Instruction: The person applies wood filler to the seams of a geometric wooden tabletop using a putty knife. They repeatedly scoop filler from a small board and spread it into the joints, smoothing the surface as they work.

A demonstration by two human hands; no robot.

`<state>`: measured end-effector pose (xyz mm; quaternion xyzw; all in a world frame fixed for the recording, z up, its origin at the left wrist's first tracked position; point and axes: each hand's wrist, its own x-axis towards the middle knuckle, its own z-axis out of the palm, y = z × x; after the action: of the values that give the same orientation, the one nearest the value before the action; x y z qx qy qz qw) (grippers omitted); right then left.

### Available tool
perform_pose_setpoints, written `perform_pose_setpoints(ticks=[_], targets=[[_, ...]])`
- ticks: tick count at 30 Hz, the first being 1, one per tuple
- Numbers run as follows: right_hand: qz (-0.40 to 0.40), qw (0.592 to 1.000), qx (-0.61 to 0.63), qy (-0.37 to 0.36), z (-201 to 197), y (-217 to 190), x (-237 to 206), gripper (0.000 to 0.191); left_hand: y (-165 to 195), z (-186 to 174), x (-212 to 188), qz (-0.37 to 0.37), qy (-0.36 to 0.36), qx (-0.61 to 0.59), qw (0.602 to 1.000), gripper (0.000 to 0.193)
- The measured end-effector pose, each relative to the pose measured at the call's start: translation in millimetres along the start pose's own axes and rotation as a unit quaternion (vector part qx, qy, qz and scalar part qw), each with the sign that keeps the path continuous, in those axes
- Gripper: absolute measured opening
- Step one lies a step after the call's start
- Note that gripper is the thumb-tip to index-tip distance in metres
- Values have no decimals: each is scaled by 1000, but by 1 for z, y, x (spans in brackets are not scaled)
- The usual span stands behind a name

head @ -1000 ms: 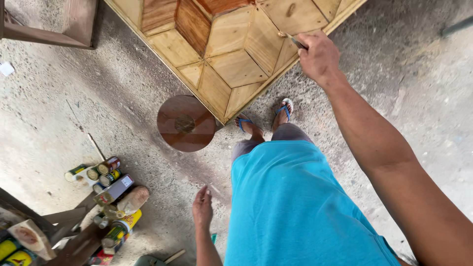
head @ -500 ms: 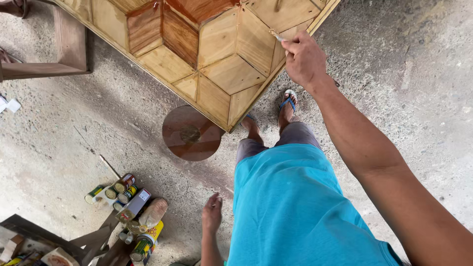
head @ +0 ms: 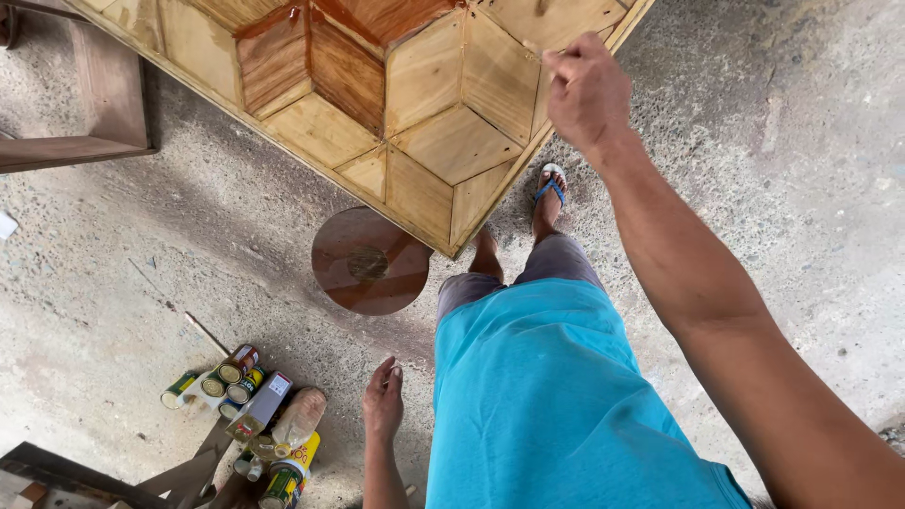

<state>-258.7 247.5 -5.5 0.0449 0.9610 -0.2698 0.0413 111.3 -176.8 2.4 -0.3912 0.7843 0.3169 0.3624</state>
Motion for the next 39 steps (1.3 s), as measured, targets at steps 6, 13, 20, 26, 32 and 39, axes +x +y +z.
perform_pose_setpoints(ticks=[6,13,20,26,32,39], targets=[[-28,999,-47,0,1,-4,6,24,-21,4,0,-2,-10,-3,1000,43],[-39,998,-53,-17,-1,-12,11,22,-16,4,-2,-33,-15,2,999,43],[-56,996,-68,-14,-6,-22,16,23,-3,2,-5,-4,2,2,1000,43],[-106,993,-56,21,-2,-18,20,21,-7,10,-8,-24,1,-16,1000,44],[-67,996,-37,-37,-10,-16,36,21,-6,29,-6,12,25,-80,996,43],[-173,968,-110,-145,-22,-2,69,25,34,78,-26,9,72,-176,982,41]])
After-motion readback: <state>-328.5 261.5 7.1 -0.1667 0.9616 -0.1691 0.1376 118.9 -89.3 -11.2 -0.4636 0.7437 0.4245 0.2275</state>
